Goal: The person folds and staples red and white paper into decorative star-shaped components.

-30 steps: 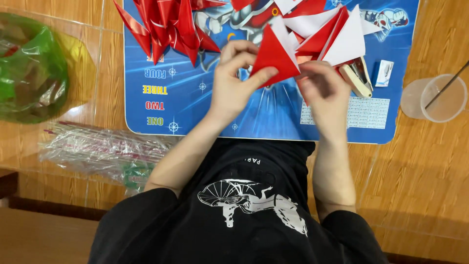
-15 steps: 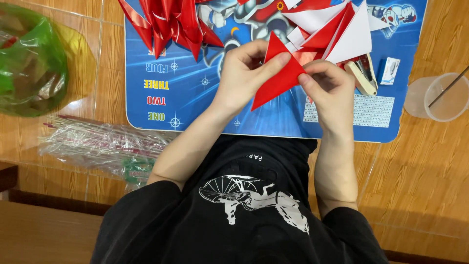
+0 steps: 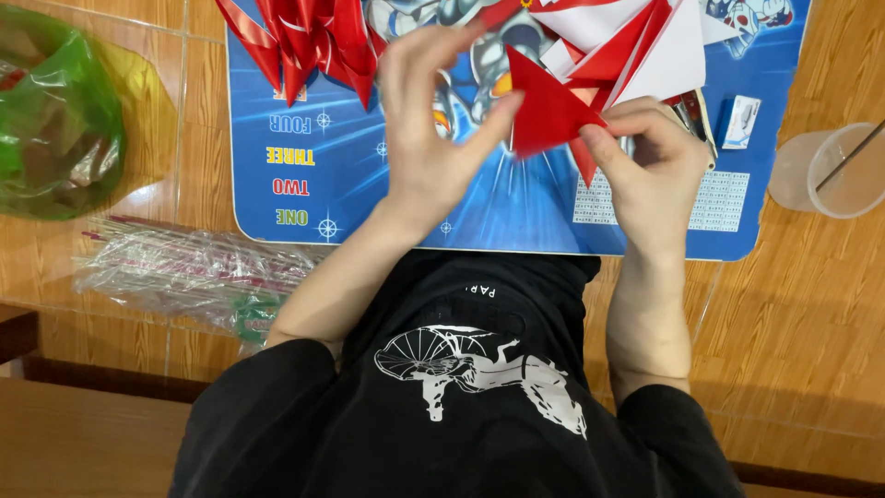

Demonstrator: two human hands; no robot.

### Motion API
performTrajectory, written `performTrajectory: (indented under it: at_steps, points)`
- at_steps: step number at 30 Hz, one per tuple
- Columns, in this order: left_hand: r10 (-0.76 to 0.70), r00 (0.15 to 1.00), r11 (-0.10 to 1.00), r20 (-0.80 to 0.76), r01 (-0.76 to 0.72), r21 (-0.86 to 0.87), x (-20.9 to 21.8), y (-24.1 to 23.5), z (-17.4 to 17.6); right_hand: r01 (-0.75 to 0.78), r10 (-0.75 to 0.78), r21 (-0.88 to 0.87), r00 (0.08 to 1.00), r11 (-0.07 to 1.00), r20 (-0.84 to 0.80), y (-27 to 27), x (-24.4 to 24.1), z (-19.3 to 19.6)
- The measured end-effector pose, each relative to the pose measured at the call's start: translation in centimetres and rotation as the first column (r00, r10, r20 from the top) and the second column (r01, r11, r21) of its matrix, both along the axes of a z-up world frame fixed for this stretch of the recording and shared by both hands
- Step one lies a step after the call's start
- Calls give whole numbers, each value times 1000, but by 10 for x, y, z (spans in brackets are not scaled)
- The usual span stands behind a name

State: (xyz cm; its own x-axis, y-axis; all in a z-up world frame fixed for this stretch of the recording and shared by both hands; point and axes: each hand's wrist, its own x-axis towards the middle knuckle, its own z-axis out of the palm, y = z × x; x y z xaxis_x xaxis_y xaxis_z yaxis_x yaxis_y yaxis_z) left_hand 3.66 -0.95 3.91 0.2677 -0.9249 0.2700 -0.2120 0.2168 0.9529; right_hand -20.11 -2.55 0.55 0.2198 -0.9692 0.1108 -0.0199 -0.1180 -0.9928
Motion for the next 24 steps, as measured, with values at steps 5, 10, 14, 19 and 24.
performTrajectory:
  at_steps: [5, 10, 14, 19, 24]
  points:
    - [113, 744, 850, 658, 271, -452, 2, 10, 2, -180, -249, -571, 767, 801, -592, 12, 7, 28]
    - [-18, 677, 832, 736, 418, -364, 17, 11, -28, -430, -296, -655, 646, 621, -704, 19, 6, 25]
    - [-267, 756, 832, 598, 494, -253, 29, 19, -49, -509, -344, -673, 596, 537, -726, 19, 3, 2]
    - [-135, 568, 853, 812, 484, -197, 12, 46, -73, -624, -319, -583, 491, 520, -811, 31, 8, -36]
    - [-263, 582, 861, 769, 501, -84, 2, 58, -92, -670, -215, -498, 463, 551, -860, 45, 7, -43]
